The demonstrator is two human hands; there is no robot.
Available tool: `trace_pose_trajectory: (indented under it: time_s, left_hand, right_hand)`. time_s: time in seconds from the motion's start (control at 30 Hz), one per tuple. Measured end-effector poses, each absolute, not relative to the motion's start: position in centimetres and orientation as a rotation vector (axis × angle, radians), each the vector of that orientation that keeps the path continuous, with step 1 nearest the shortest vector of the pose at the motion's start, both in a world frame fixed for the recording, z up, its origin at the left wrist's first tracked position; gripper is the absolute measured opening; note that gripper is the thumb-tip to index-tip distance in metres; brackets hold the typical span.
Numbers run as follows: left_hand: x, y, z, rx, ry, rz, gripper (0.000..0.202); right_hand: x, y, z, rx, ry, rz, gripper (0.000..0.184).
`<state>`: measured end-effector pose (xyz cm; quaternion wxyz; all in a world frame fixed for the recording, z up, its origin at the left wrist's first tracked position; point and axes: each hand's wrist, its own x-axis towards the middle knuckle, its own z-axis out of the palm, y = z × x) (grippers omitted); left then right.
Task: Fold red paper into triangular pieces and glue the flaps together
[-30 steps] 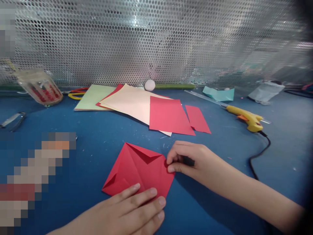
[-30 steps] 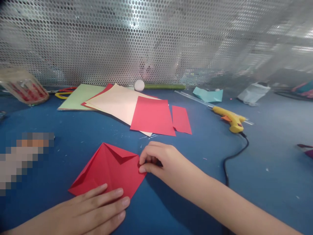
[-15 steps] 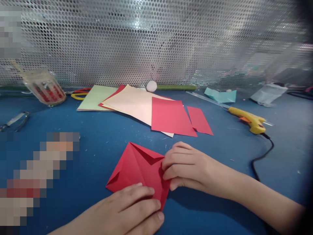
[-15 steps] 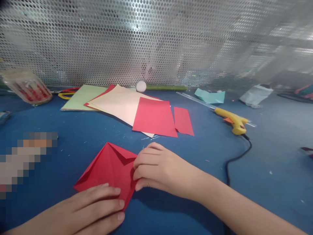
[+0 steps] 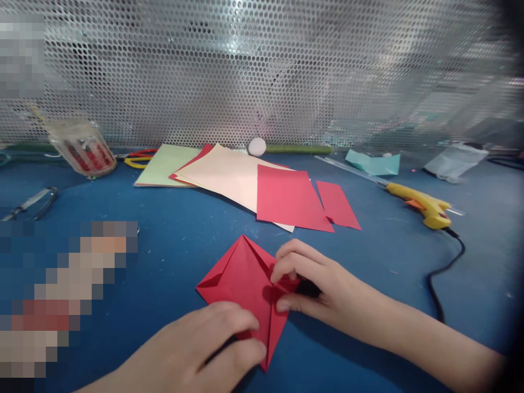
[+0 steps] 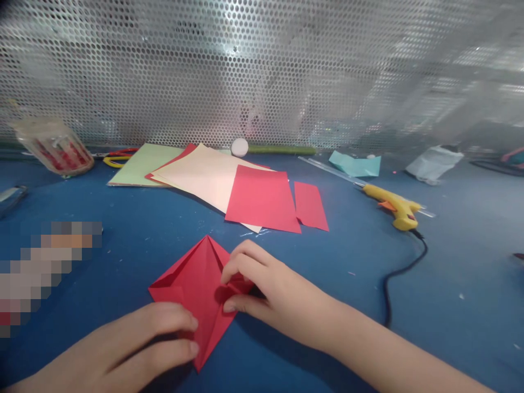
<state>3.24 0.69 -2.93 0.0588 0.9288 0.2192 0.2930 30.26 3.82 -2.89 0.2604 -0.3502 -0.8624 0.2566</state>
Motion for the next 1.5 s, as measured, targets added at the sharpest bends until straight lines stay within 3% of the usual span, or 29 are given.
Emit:
trace_pose_trajectory:
  time_s: [0.1, 0.23, 0.33, 0.5, 0.7, 0.87, 1.03, 1.2, 1.5]
  left_hand:
    - [3.4, 0.4, -3.7, 2.823, 0.774, 1.1, 0.037]
    - [3.0, 0.0, -3.0, 2.907, 1.026, 0.846, 0.017]
    - [2.6, -0.1, -2.6, 2.856, 1.132, 0.807, 0.019]
    - [1.9, 0.2, -3.4, 2.968, 1.071, 0.728, 0.022]
    - [2.0, 0.9, -3.0, 3.072, 0.985, 0.837, 0.029]
    - [2.5, 1.2, -2.0, 3.033, 1.009, 0.863, 0.04]
    - [2.3, 1.6, -1.9, 3.044, 1.001, 0.703, 0.035]
    - [1.9, 1.8, -1.9, 3.163, 0.94, 0.442, 0.047]
    - [2.2, 2.0, -2.1, 3.176, 1.248, 0.591, 0.043]
  right_hand:
    - [30.4, 4.0, -3.3, -0.915, -2.336, 0.734, 0.015]
    - [30.6, 4.1, -3.1, -0.888, -2.35, 0.705, 0.02]
    - [30.7, 3.8, -2.6, -0.873, -2.371, 0.653, 0.025]
    - [30.7, 3.4, -1.9, -0.816, -2.526, 0.397, 0.044]
    - [30.3, 3.1, -1.6, -0.758, -2.619, 0.101, 0.048]
    - [30.1, 3.0, -1.6, -0.744, -2.624, -0.03, 0.036]
    - [29.7, 3.0, -2.0, -0.966, -2.536, 0.199, 0.032]
    - [29.5, 2.2, -2.3, -0.998, -2.489, 0.27, 0.03]
    - [30.2, 1.7, -2.6, -1.259, -2.376, 0.329, 0.015]
